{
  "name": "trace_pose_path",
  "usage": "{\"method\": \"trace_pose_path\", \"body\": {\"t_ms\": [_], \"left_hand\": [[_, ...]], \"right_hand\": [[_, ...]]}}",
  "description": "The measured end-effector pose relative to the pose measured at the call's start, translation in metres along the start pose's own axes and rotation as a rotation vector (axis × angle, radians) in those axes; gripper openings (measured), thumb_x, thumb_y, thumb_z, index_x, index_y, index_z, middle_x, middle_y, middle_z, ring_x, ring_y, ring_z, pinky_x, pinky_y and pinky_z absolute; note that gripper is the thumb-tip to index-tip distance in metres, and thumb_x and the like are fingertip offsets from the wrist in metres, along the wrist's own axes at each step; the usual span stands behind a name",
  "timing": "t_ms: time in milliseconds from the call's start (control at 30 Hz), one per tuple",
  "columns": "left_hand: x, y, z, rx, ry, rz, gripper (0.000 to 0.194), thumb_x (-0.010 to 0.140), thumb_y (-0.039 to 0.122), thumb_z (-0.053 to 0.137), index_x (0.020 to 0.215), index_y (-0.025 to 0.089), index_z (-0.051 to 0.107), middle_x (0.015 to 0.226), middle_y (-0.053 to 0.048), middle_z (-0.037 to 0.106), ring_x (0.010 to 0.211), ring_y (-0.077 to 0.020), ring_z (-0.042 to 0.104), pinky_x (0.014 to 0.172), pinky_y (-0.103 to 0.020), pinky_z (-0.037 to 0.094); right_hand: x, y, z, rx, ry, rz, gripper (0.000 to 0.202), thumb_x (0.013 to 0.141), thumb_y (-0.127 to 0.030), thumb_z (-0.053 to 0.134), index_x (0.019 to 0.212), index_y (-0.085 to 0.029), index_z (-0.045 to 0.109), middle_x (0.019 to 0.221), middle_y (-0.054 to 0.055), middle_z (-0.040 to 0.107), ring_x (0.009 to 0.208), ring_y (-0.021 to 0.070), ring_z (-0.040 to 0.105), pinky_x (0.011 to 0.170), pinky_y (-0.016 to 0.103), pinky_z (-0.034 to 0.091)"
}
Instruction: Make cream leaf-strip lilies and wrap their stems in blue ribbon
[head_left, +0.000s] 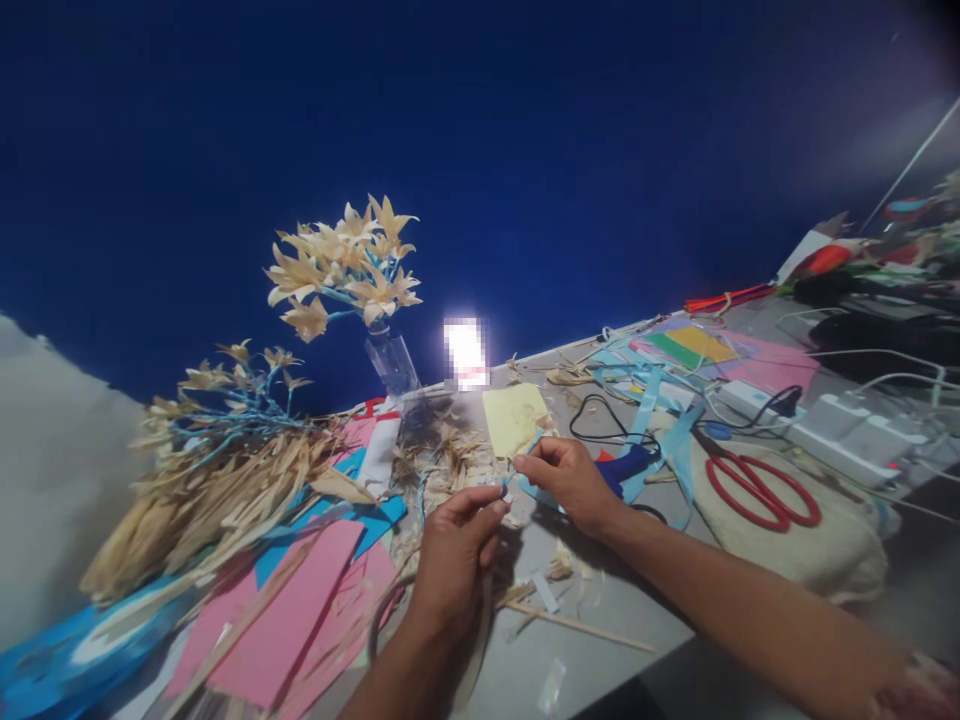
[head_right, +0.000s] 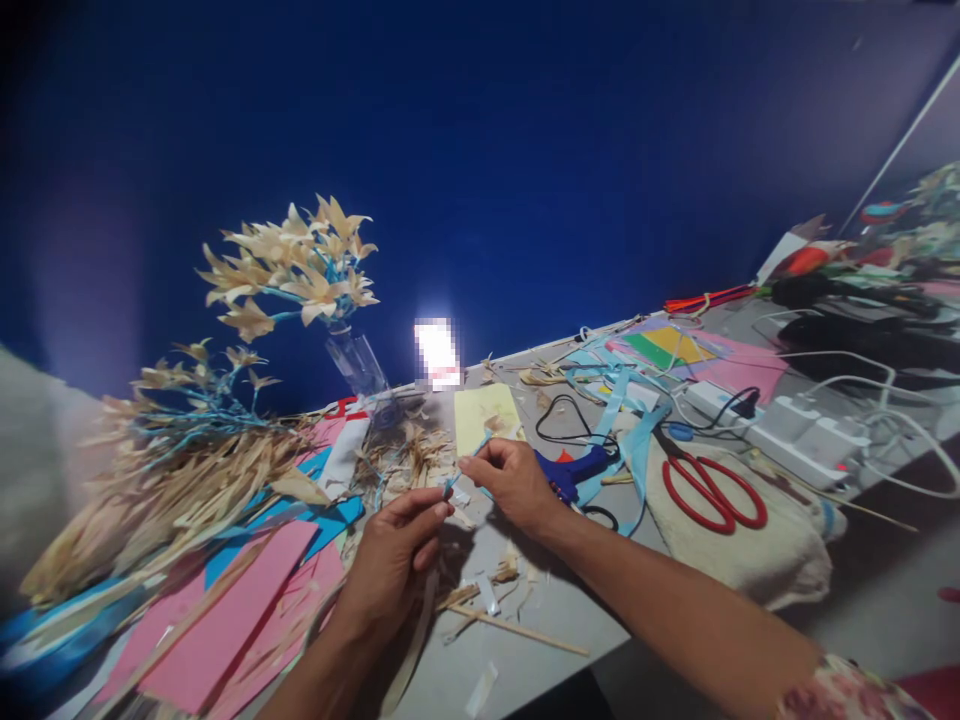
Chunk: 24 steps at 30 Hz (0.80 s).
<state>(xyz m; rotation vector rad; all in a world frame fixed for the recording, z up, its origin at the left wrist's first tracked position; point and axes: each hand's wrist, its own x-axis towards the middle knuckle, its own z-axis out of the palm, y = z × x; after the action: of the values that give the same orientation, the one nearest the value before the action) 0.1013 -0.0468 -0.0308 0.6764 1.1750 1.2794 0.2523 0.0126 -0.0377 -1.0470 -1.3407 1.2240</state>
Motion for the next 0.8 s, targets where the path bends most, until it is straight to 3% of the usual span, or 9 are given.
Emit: {"method": "trace_pose_path", "body": {"t_ms": [67,167,233,267,333,433,500,600,800], "left_hand": [[0.002,0.002,-0.002,-0.068,-0.020,-0.053,0.038,0.052,0.024,0.090,0.082,0.012,0.069,0.062,0.003,0.065,0.034,0.0025,0.032,0.035,-0.013,0.019],[0.005,0.005,-0.006,-0.166,-0.066,-0.135,0.040,0.049,0.021,0.091,0.081,0.011,0.068,0.063,0.003,0.064,0.034,0.0033,0.030,0.032,-0.011,0.016],[0.007,0.007,-0.008,-0.210,-0.075,-0.168,0.037,0.051,0.016,0.089,0.081,0.010,0.068,0.067,0.001,0.066,0.034,0.0038,0.030,0.031,-0.010,0.015],[0.008,0.007,-0.009,-0.224,-0.069,-0.180,0.035,0.052,0.014,0.088,0.081,0.009,0.067,0.068,0.000,0.067,0.034,0.0038,0.030,0.031,-0.010,0.015],[0.008,0.008,-0.009,-0.237,-0.055,-0.202,0.030,0.057,0.009,0.084,0.081,0.009,0.066,0.068,-0.001,0.067,0.034,0.0034,0.031,0.030,-0.009,0.015],[0.006,0.009,-0.008,-0.237,-0.049,-0.218,0.024,0.061,0.005,0.080,0.080,0.009,0.065,0.068,-0.001,0.066,0.035,0.0028,0.032,0.029,-0.008,0.017],[0.006,0.009,-0.008,-0.244,-0.049,-0.212,0.023,0.062,0.003,0.079,0.080,0.010,0.065,0.069,-0.001,0.065,0.035,0.0026,0.033,0.029,-0.008,0.018],[0.007,0.007,-0.010,-0.254,-0.040,-0.196,0.024,0.062,0.002,0.078,0.079,0.011,0.064,0.065,0.001,0.061,0.036,0.0020,0.034,0.029,-0.008,0.019],[0.015,0.002,-0.013,-0.230,-0.025,-0.170,0.025,0.059,0.005,0.080,0.078,0.010,0.065,0.050,0.008,0.045,0.036,-0.0001,0.032,0.030,-0.009,0.017]], "right_hand": [[0.001,-0.003,-0.003,-0.029,-0.045,0.017,0.034,0.074,-0.046,0.071,0.059,-0.018,0.060,0.055,-0.003,0.055,0.053,0.0116,0.044,0.054,0.026,0.035],[0.003,-0.015,-0.021,-0.244,-0.249,-0.028,0.025,0.081,-0.040,0.066,0.070,-0.018,0.068,0.066,0.001,0.064,0.059,0.0141,0.052,0.058,0.027,0.040],[0.002,-0.024,-0.042,-0.569,-0.353,-0.142,0.016,0.084,-0.032,0.064,0.083,-0.018,0.072,0.078,0.004,0.070,0.070,0.0181,0.060,0.066,0.029,0.043],[0.001,-0.027,-0.054,-0.776,-0.342,-0.221,0.013,0.085,-0.026,0.063,0.089,-0.018,0.073,0.086,0.006,0.071,0.079,0.0208,0.062,0.072,0.031,0.044],[-0.001,-0.029,-0.078,-1.152,-0.310,-0.327,0.025,0.082,-0.011,0.059,0.103,-0.018,0.072,0.103,0.011,0.070,0.098,0.0260,0.061,0.084,0.035,0.044],[-0.005,-0.021,-0.105,-1.468,-0.394,-0.308,0.042,0.076,-0.001,0.057,0.114,-0.015,0.069,0.113,0.015,0.066,0.106,0.0286,0.057,0.087,0.037,0.042],[-0.006,-0.012,-0.114,-1.544,-0.444,-0.269,0.041,0.078,-0.003,0.058,0.117,-0.015,0.067,0.113,0.016,0.065,0.105,0.0299,0.056,0.084,0.038,0.041],[-0.006,0.001,-0.118,-1.582,-0.407,-0.269,0.035,0.085,-0.008,0.055,0.116,-0.019,0.068,0.113,0.016,0.064,0.104,0.0313,0.055,0.080,0.039,0.039],[-0.004,0.009,-0.132,-1.463,-0.296,-0.432,0.031,0.086,-0.012,0.055,0.114,-0.019,0.066,0.120,0.015,0.063,0.107,0.0318,0.056,0.086,0.043,0.041]]}}
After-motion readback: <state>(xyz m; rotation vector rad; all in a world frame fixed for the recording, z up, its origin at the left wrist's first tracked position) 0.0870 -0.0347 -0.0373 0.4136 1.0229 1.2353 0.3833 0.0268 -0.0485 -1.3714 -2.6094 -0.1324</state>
